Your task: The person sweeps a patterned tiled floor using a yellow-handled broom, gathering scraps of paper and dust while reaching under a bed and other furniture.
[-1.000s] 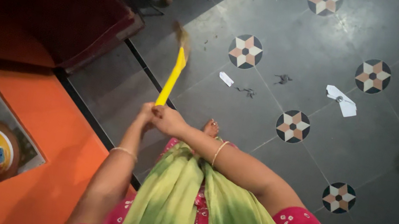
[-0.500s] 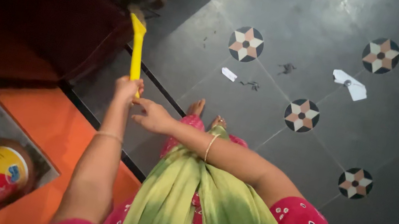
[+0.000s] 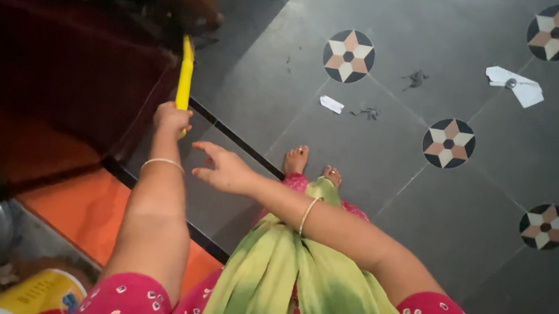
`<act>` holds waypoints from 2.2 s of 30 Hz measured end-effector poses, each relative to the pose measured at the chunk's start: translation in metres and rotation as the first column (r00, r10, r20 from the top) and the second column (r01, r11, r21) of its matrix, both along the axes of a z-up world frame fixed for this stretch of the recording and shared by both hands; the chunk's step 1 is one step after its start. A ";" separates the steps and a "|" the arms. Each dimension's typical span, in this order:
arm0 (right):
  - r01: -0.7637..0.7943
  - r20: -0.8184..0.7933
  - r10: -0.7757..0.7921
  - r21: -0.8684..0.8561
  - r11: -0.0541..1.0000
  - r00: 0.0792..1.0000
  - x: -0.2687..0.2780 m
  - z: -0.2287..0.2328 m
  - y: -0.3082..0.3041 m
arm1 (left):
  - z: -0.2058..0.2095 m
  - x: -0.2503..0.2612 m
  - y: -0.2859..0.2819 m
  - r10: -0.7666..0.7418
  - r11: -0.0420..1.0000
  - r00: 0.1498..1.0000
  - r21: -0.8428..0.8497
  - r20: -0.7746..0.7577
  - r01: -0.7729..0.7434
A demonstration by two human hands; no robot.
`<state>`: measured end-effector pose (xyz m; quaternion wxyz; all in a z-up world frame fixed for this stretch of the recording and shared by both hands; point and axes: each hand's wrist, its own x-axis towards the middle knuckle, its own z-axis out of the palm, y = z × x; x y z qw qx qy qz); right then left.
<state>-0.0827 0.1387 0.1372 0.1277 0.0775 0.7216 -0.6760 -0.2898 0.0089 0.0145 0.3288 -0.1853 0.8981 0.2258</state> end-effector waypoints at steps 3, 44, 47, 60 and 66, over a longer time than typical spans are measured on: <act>0.025 0.053 -0.025 -0.010 1.000 0.998 -0.004 -0.007 0.002 | -0.016 0.001 -0.004 -0.164 0.986 0.986 -0.039 0.015 0.164; 0.122 0.329 -0.187 0.209 0.970 0.926 0.028 -0.056 0.031 | -0.057 -0.042 0.048 0.306 0.750 0.878 0.474 0.368 -0.460; 0.162 0.341 -0.233 0.223 0.961 0.911 0.027 -0.059 0.038 | -0.062 -0.020 0.063 0.130 0.833 0.939 0.479 0.320 -0.279; 0.319 0.294 -0.387 0.253 0.913 0.874 0.020 -0.056 0.072 | -0.056 0.071 0.160 -0.052 0.847 0.957 0.520 0.284 -0.109; 0.339 0.291 -0.397 0.229 0.912 0.871 0.020 -0.030 0.071 | 0.005 0.044 0.113 -0.154 0.786 0.959 0.618 0.240 -0.029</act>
